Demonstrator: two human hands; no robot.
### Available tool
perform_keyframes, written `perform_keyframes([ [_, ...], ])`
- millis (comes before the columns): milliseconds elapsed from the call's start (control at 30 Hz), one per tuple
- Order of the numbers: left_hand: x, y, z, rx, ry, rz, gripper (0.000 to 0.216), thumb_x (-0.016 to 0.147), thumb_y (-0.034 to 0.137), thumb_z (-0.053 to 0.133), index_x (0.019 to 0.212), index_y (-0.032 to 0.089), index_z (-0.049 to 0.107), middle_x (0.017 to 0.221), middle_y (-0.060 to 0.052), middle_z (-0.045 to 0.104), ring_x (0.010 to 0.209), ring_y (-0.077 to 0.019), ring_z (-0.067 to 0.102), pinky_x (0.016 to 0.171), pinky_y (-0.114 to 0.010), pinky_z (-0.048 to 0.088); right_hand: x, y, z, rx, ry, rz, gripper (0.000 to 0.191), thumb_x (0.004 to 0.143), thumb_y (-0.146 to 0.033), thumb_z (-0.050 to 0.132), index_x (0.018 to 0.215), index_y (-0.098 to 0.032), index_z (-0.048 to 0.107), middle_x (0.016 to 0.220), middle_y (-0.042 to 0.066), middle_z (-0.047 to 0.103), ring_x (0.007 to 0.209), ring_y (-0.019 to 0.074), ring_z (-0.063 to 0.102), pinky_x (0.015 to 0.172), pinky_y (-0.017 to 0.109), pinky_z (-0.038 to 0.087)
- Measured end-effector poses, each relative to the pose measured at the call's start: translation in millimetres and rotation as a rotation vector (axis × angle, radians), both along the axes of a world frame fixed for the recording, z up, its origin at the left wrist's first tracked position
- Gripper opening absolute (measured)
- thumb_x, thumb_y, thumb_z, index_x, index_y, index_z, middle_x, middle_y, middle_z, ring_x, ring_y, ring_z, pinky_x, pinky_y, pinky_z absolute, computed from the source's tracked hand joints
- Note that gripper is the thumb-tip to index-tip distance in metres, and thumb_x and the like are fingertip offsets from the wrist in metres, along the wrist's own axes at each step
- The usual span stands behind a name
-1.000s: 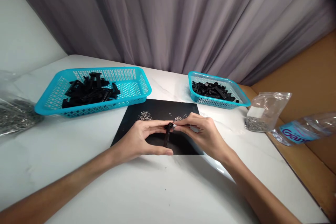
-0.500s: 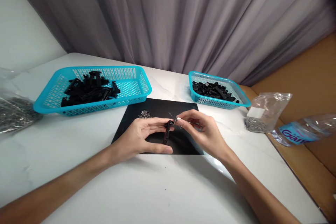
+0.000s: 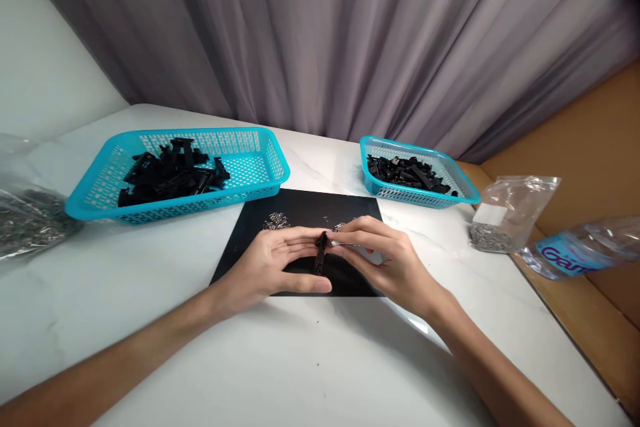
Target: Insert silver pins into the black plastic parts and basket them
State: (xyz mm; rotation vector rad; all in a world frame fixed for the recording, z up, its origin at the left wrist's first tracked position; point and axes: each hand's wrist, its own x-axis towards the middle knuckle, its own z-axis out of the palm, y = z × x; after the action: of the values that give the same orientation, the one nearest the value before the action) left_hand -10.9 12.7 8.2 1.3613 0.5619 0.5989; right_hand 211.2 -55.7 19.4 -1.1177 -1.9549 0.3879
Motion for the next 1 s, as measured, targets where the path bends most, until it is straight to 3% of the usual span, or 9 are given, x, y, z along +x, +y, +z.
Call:
perform_keyframes([
  [367,-0.5,0.3,0.9,0.0,-0.001,-0.014,0.068,0.064,0.015,0.095,0.128,0.019,0.071,0.137,-0.011,0.07,0.129,-0.0315,0.065,0.117,-0.046,0.049,-0.5,4.1,-3.6,-0.135,0.175,0.073,0.024,0.098,-0.026,0.067,0.12,-0.028,0.077,0.104,0.006,0.074,0.089,0.0183,0.067,0.074,0.031,0.054],
  [467,-1.0,2.2,1.4,-0.028,-0.019,-0.004,0.07,0.062,0.014,0.095,0.128,0.018,0.071,0.132,-0.012,0.073,0.127,-0.0327,0.066,0.116,-0.047,0.049,2.6,3.6,0.0,-0.168,0.189,0.033,0.029,0.101,-0.029,0.061,0.127,-0.029,0.073,0.101,0.005,0.073,0.085,0.0168,0.066,0.067,0.029,0.052],
  [567,-2.0,4.4,2.0,-0.027,-0.031,0.011,0.072,0.06,0.013,0.096,0.128,0.017,0.071,0.128,-0.012,0.075,0.124,-0.0326,0.068,0.116,-0.048,0.049,5.8,2.6,2.6,-0.182,0.197,-0.043,0.031,0.105,-0.029,0.055,0.132,-0.026,0.068,0.1,0.005,0.076,0.087,0.0167,0.068,0.069,0.029,0.052],
  [767,-0.3,3.8,4.5,-0.005,-0.034,0.013,0.067,0.062,0.014,0.095,0.125,0.017,0.072,0.129,-0.011,0.074,0.124,-0.0313,0.068,0.117,-0.048,0.047,5.7,1.3,1.8,-0.15,0.172,-0.101,0.009,0.098,-0.028,0.067,0.103,-0.023,0.073,0.094,0.002,0.077,0.079,0.0158,0.069,0.065,0.027,0.052],
  [1000,-0.8,3.9,2.1,-0.012,-0.033,0.01,0.065,0.063,0.016,0.095,0.123,0.018,0.071,0.126,-0.01,0.075,0.124,-0.0305,0.068,0.117,-0.047,0.048,4.1,1.5,2.2,-0.106,0.14,-0.11,0.009,0.099,-0.023,0.066,0.103,-0.026,0.073,0.094,0.0,0.075,0.078,0.0136,0.063,0.067,0.026,0.05],
])
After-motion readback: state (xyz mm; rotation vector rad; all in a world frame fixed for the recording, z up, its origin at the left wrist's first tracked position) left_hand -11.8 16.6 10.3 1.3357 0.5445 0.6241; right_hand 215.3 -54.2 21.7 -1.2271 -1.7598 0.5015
